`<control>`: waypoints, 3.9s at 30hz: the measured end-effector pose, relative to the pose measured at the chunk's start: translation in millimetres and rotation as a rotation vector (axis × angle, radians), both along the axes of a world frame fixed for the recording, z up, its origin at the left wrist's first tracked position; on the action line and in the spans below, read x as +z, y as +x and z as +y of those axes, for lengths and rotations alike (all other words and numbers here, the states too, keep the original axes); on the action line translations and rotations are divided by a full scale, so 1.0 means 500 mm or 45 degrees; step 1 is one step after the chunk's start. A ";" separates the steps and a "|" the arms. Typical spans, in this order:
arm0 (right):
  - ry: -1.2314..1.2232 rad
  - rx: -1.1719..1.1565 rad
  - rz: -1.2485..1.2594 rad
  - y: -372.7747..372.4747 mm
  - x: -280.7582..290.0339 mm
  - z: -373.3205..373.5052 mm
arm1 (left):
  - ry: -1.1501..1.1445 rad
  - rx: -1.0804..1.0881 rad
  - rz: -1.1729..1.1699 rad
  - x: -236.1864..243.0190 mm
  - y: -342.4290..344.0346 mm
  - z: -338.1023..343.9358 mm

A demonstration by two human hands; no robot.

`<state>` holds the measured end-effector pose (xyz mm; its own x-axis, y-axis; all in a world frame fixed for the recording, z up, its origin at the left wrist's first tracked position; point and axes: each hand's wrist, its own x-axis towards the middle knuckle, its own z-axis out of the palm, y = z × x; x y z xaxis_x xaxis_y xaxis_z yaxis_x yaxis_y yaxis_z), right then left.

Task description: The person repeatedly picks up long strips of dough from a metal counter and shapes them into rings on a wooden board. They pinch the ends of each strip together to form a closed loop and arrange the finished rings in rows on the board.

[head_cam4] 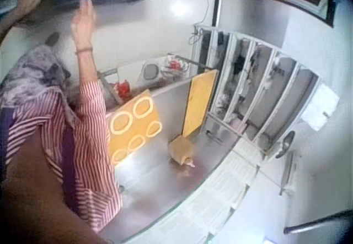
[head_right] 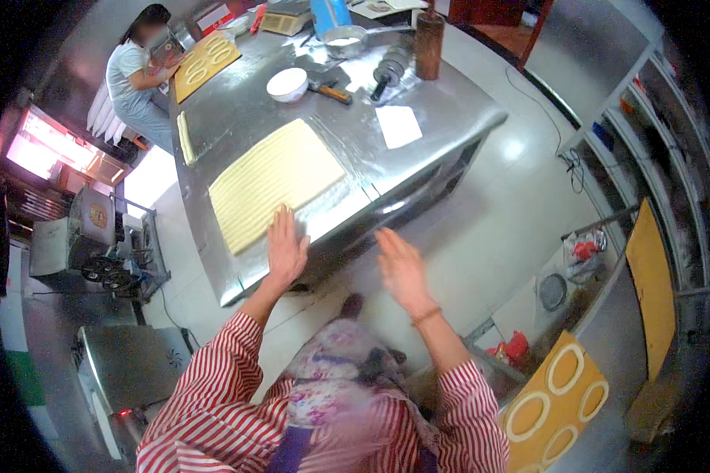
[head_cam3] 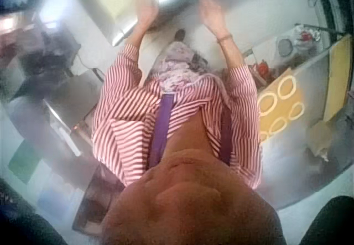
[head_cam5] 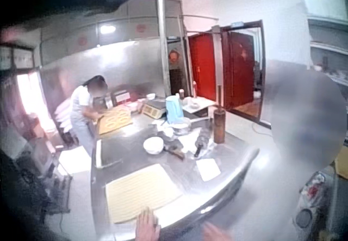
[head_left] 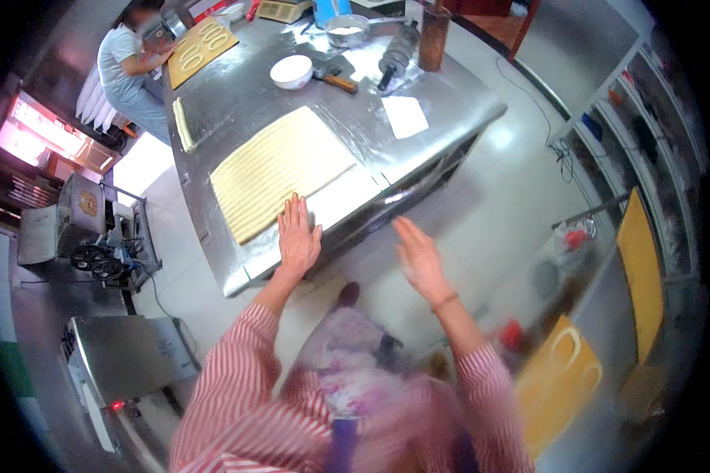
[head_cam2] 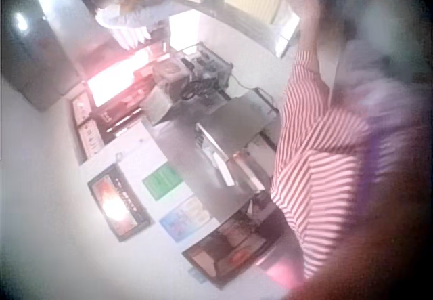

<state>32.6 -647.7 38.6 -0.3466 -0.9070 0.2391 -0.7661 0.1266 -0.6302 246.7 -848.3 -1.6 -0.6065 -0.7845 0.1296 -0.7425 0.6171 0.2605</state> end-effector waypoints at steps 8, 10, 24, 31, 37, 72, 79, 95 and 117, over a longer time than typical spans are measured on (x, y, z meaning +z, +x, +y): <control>0.356 0.214 0.539 0.043 -0.099 -0.382 | 0.118 -0.057 0.136 -0.039 -0.013 -0.073; 0.367 0.210 0.497 0.051 -0.117 -0.385 | 0.155 -0.080 0.119 -0.038 0.002 -0.063; 0.160 0.294 0.586 0.003 -0.121 -0.390 | 0.249 -0.045 -0.116 -0.033 0.202 -0.076; 0.310 0.530 0.471 -0.021 -0.062 -0.404 | 0.107 -0.077 0.057 -0.026 0.268 -0.122; 0.287 0.345 0.343 -0.005 -0.031 -0.268 | 0.434 -0.123 0.137 0.024 0.264 -0.157; 0.432 -2.338 0.048 0.888 -0.030 1.341 | 0.748 -2.475 -0.074 0.031 0.039 1.213; 0.317 -1.672 -0.085 0.667 -0.057 1.127 | 0.856 -2.542 -0.013 -0.005 0.020 1.212; 0.502 -2.488 -0.283 0.984 -0.034 1.459 | 0.445 -2.597 0.137 0.058 0.042 1.282; 0.148 -3.026 -0.299 0.720 -0.066 1.561 | 0.288 -2.488 -0.098 0.006 -0.146 1.752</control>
